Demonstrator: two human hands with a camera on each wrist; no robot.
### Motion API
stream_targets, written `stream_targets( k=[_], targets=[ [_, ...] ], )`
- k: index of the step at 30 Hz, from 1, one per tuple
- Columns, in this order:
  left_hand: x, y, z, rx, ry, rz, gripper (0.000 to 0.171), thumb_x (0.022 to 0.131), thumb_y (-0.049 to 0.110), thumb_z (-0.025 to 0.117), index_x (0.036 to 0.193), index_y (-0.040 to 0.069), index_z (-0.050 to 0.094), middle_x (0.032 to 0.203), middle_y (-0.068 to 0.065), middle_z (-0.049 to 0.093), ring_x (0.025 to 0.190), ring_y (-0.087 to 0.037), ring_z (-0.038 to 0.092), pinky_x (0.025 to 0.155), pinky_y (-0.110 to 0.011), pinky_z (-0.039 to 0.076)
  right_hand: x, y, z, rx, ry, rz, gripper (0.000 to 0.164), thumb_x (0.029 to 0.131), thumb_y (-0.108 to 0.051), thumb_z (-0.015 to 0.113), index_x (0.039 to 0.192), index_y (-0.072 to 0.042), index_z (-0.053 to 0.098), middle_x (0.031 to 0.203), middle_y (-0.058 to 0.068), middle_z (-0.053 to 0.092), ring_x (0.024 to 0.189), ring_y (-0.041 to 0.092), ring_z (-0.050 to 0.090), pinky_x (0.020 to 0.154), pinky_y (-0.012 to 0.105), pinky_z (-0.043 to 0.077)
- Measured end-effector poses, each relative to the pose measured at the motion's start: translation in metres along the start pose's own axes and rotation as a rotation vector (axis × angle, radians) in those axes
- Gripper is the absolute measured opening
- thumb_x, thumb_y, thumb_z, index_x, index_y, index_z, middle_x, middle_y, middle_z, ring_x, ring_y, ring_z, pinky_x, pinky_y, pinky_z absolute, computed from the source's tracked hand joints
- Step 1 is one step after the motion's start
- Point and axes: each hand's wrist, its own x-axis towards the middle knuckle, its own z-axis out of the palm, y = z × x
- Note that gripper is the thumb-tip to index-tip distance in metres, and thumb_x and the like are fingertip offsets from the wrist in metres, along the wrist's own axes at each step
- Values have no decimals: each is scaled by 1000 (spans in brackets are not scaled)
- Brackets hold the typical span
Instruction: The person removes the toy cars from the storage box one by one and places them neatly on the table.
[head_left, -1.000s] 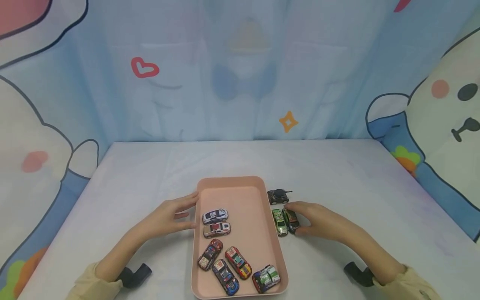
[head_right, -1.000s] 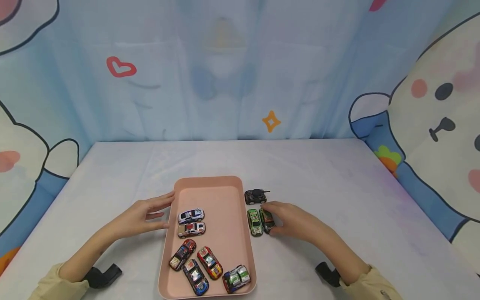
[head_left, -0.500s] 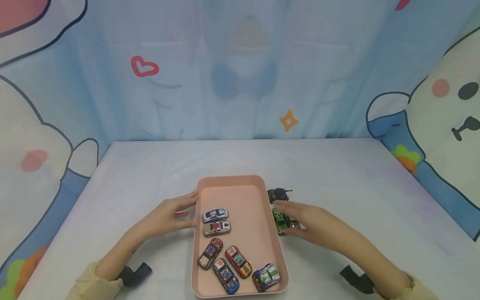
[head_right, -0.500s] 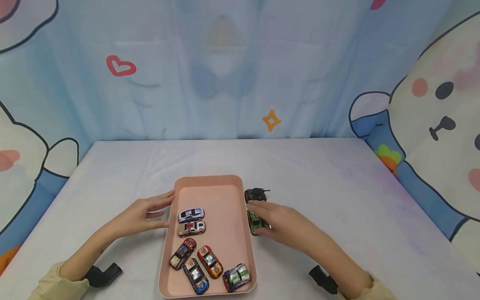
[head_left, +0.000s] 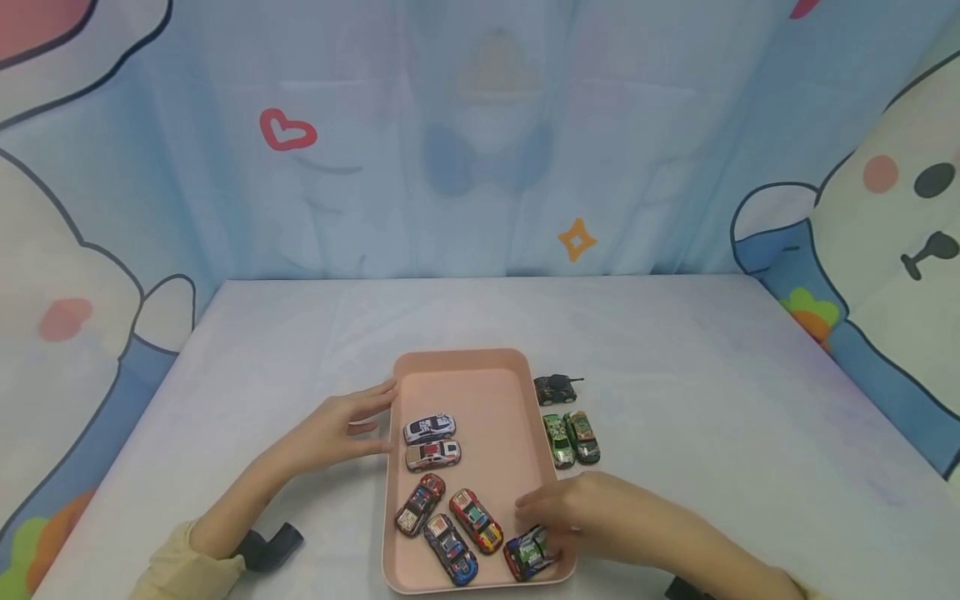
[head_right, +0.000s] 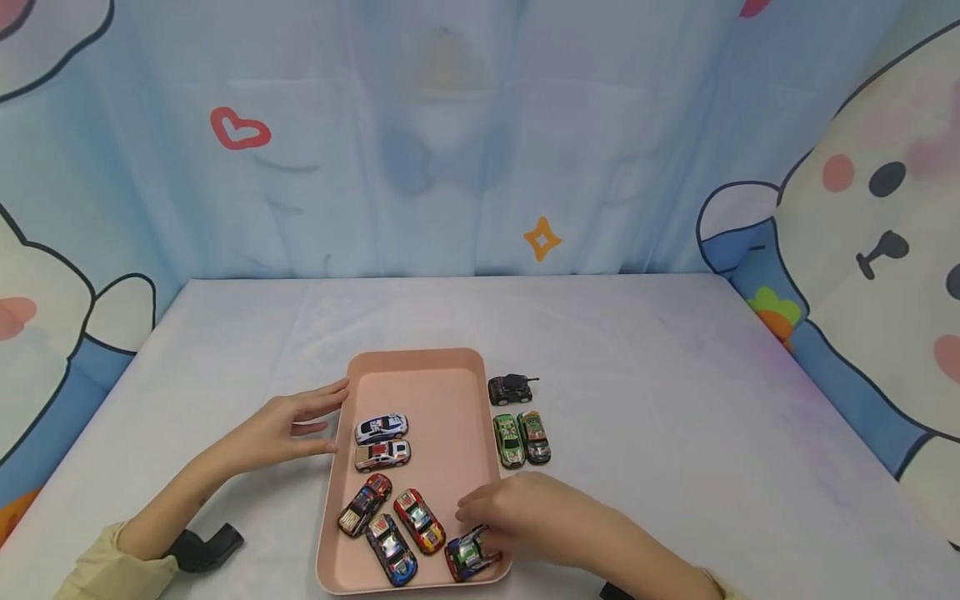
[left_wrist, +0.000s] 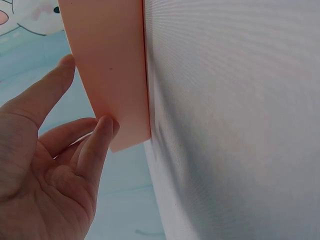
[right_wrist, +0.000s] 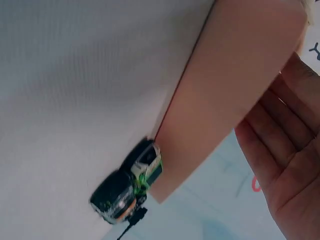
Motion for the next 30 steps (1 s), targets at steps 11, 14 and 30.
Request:
stream_targets(
  k=[11, 14, 30],
  targets=[
    [0, 1, 0, 7, 0, -1, 71, 80, 14, 75, 137, -7, 39, 147, -22, 26, 125, -39, 39, 90, -31, 49, 7, -8, 19, -243, -14, -88, 27, 71, -22, 80, 95, -17, 69, 86, -14, 66, 75, -5, 57, 65, 11, 50],
    [0, 1, 0, 2, -1, -3, 71, 80, 13, 75, 138, -7, 39, 147, -22, 26, 124, -40, 40, 90, -31, 49, 8, -8, 21, -296, 1, -109, 24, 70, -21, 80, 92, -18, 69, 82, -16, 64, 70, -6, 56, 59, 11, 49],
    [0, 2, 0, -1, -4, -10, 71, 81, 14, 74, 138, -7, 37, 147, -22, 25, 125, -39, 38, 91, -32, 48, -9, 19, -40, -87, 253, 76, 38, 75, -8, 77, 113, -10, 69, 107, -2, 67, 96, 13, 63, 78, 25, 55]
  ],
)
